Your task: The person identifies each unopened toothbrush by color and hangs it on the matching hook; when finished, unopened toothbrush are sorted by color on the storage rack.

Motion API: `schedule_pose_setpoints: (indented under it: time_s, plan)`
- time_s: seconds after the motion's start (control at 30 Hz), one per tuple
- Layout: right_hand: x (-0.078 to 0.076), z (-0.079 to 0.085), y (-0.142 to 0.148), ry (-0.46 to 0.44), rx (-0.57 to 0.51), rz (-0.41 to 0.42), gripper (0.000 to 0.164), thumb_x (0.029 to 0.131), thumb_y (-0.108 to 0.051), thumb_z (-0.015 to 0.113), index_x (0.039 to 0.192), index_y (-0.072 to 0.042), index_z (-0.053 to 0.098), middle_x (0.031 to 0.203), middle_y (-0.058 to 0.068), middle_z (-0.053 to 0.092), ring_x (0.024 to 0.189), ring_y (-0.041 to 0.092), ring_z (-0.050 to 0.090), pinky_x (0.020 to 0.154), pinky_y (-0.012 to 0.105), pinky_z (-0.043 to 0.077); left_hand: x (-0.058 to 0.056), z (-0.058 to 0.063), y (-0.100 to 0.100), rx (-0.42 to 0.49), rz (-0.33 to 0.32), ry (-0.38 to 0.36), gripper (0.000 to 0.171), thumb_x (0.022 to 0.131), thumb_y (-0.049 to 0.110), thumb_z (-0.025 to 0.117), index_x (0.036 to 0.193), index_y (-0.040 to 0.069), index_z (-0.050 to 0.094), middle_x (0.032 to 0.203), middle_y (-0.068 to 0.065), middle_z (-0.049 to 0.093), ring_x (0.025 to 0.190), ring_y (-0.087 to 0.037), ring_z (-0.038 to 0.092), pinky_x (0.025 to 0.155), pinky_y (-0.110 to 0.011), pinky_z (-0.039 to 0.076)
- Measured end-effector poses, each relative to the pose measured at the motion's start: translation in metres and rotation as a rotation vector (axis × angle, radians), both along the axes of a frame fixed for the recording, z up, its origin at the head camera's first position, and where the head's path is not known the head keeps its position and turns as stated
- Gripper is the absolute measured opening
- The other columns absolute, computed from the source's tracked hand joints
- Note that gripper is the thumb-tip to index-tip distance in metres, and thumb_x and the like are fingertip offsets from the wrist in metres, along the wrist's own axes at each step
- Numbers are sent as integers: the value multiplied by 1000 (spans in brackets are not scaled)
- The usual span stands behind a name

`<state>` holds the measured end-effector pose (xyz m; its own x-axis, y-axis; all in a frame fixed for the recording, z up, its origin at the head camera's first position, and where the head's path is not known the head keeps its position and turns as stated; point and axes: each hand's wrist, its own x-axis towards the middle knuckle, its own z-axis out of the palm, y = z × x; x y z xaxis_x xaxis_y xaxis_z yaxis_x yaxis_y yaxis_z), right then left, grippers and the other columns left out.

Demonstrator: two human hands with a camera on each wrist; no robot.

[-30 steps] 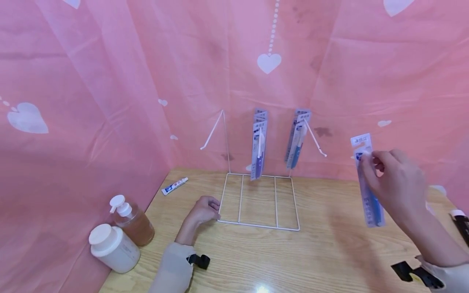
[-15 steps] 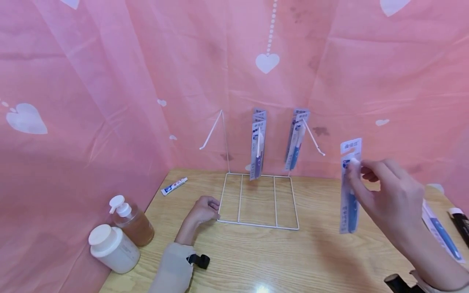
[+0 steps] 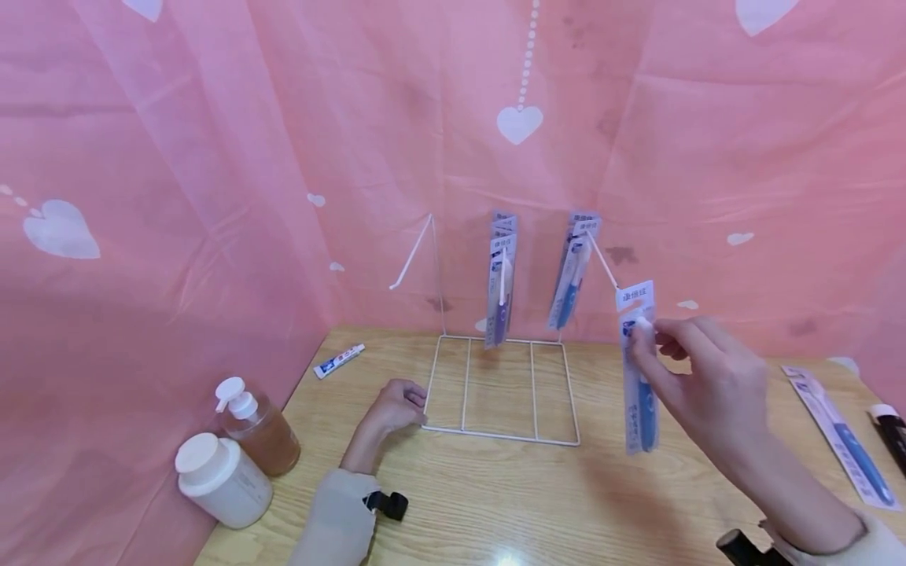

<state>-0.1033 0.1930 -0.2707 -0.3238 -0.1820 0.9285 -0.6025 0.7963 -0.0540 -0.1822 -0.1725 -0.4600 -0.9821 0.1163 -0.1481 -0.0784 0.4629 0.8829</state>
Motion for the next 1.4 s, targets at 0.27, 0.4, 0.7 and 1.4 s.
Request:
schedule_pose_setpoints:
  time_s: [0.27,0.4,0.7,1.4]
  plan:
    - [-17,-7,-2,-42,-10,4,40,90,-36,58,82,1,71,68,11,64,57,20,57,59,16,40,-1,-2,0,11,2,-10,40,69,-13,78,106,-7,65,90,-11,61,78,-20,61,73,-31,53]
    - [-27,-11,-3,-119,-18,-5,23,84,-24,69,86,0,71,72,10,66,60,21,58,59,19,40,-2,-2,0,17,3,-10,40,69,-13,78,106,-7,65,90,-11,61,78,-20,62,73,-31,53]
    - [-63,-10,-10,-215,-10,-47,15,84,-10,74,86,3,68,72,12,68,57,21,61,53,24,41,-1,0,-2,0,18,8,40,67,-12,79,104,-6,66,90,-11,62,78,-20,60,73,-31,52]
    - [-129,-14,-20,-296,-125,-103,21,89,-15,63,76,2,63,68,14,63,55,26,55,48,30,36,-1,-1,1,6,3,7,39,67,-13,78,104,-7,66,90,-11,61,80,-21,59,72,-30,51]
